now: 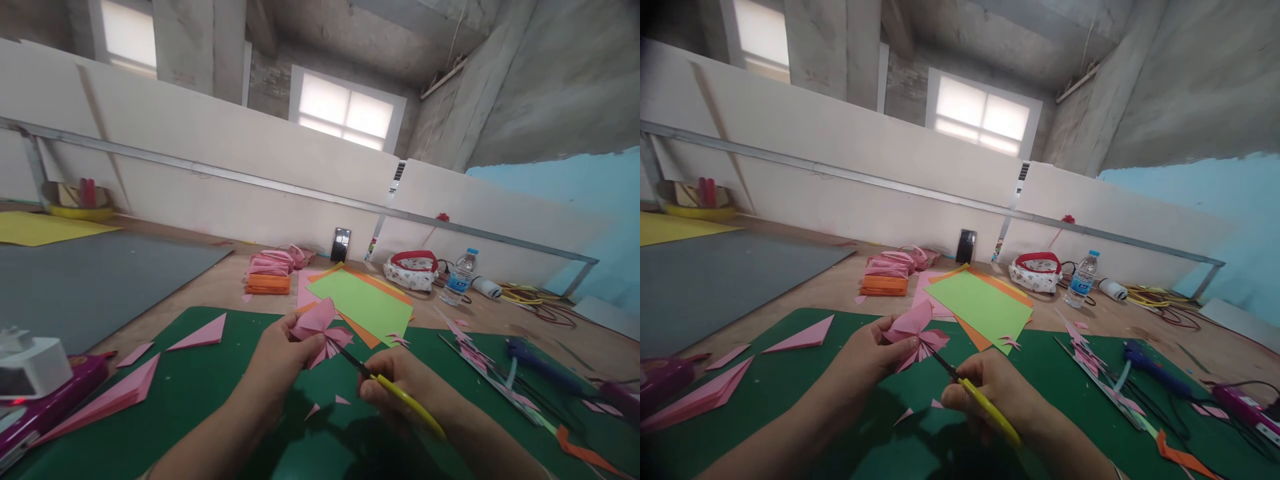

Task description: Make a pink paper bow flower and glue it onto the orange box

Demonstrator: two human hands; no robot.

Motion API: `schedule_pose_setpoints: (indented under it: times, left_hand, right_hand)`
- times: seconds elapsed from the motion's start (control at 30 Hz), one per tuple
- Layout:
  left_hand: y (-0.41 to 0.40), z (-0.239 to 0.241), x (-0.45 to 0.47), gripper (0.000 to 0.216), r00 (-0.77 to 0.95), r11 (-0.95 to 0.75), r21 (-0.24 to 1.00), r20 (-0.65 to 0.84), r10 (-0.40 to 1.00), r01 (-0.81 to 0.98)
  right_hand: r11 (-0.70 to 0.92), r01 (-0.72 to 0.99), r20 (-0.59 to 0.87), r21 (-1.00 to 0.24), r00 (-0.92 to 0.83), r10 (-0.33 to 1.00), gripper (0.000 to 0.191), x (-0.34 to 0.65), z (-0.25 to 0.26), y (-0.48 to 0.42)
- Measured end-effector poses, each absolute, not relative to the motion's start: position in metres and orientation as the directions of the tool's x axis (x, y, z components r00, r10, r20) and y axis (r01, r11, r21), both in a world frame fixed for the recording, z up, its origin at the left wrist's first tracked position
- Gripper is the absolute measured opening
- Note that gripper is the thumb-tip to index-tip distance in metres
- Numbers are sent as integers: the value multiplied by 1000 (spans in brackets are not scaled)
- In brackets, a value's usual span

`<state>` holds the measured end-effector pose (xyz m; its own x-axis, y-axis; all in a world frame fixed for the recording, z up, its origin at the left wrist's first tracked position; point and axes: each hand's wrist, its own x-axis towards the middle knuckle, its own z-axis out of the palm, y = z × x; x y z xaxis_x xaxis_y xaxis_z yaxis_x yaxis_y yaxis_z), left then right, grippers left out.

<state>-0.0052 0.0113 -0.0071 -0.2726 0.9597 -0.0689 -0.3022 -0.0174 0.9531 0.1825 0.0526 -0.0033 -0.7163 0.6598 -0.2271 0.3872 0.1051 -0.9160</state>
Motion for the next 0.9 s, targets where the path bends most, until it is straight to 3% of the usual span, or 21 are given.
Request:
schedule_pose_setpoints:
  times: [0.9]
  left_hand:
    - [11, -8, -5, 39, -245, -20, 967, -44, 968, -253]
  right_hand:
    - [129, 388, -208, -913, -714, 669, 37, 181, -4, 52]
